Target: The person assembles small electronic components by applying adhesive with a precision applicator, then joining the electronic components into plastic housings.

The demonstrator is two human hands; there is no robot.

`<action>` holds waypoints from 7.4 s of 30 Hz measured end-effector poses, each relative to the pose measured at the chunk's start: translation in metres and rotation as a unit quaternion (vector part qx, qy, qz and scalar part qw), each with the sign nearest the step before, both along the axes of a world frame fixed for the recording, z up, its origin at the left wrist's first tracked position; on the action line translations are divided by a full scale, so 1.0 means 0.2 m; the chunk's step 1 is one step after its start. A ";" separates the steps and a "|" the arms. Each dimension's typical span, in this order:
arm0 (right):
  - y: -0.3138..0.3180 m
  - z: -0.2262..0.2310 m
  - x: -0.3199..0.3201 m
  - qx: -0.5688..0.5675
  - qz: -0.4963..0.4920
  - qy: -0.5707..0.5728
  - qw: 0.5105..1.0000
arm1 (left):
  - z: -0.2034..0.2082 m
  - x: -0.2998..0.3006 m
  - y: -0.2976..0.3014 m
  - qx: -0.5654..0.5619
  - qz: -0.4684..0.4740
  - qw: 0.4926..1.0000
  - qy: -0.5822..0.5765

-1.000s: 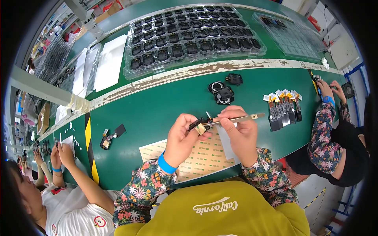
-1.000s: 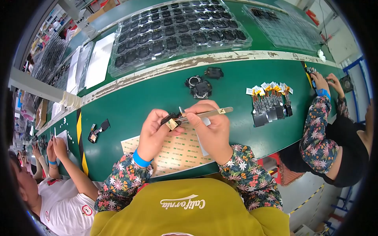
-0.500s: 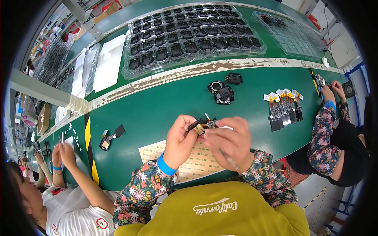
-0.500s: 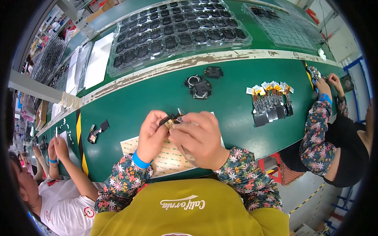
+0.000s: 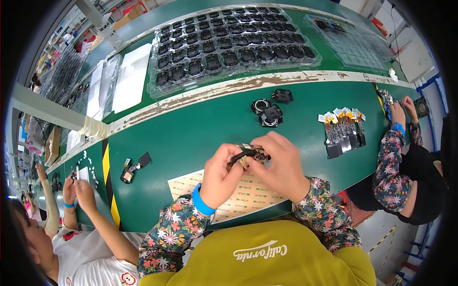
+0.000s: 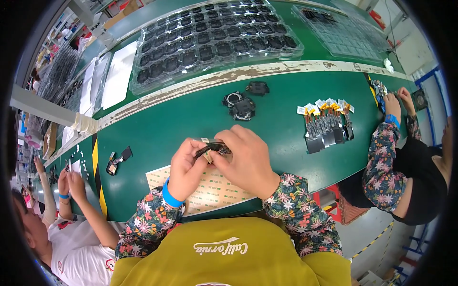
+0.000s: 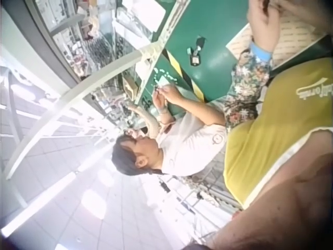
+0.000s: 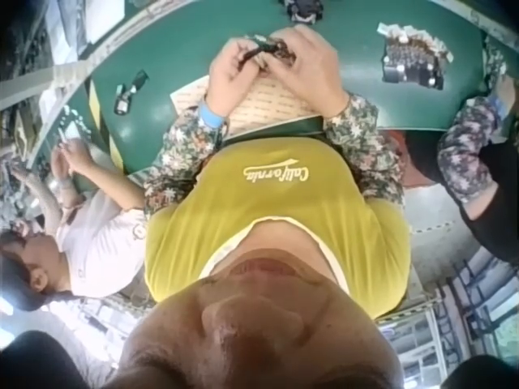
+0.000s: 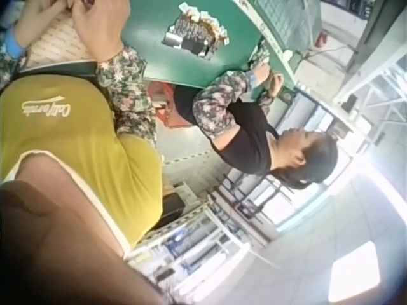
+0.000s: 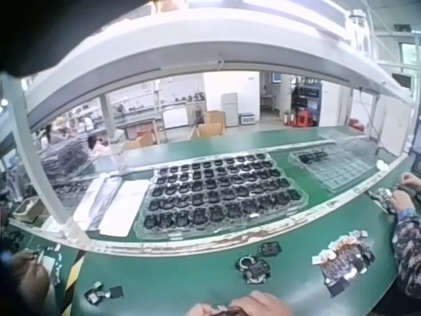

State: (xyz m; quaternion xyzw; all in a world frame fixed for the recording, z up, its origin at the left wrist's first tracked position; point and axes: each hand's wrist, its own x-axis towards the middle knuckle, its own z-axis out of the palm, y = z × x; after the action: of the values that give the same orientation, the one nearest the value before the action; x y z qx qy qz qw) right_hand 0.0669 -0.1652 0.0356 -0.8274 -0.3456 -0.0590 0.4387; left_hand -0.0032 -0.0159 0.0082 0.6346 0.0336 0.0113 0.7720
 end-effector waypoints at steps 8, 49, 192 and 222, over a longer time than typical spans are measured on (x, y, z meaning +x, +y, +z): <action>0.00 -0.04 0.02 0.014 -0.008 0.006 1.000 | 0.02 0.04 0.01 -0.057 -0.026 0.998 -0.001; -0.01 -0.18 -0.09 0.045 0.185 -0.103 0.976 | 0.16 0.59 -0.14 0.563 -0.025 0.780 -0.271; -0.37 -0.07 0.16 0.380 0.178 0.579 0.699 | 0.02 0.05 0.06 0.019 -0.037 0.991 0.126; -0.06 -0.01 -0.05 0.270 0.017 0.226 0.936 | 0.04 0.04 0.03 -0.117 0.013 0.991 0.066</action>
State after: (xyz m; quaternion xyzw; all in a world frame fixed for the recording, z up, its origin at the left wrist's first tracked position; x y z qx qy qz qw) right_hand 0.0560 -0.1773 0.0330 -0.6634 -0.2229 0.0461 0.7128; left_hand 0.0048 -0.0091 0.0158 0.5387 0.0934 -0.0250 0.8370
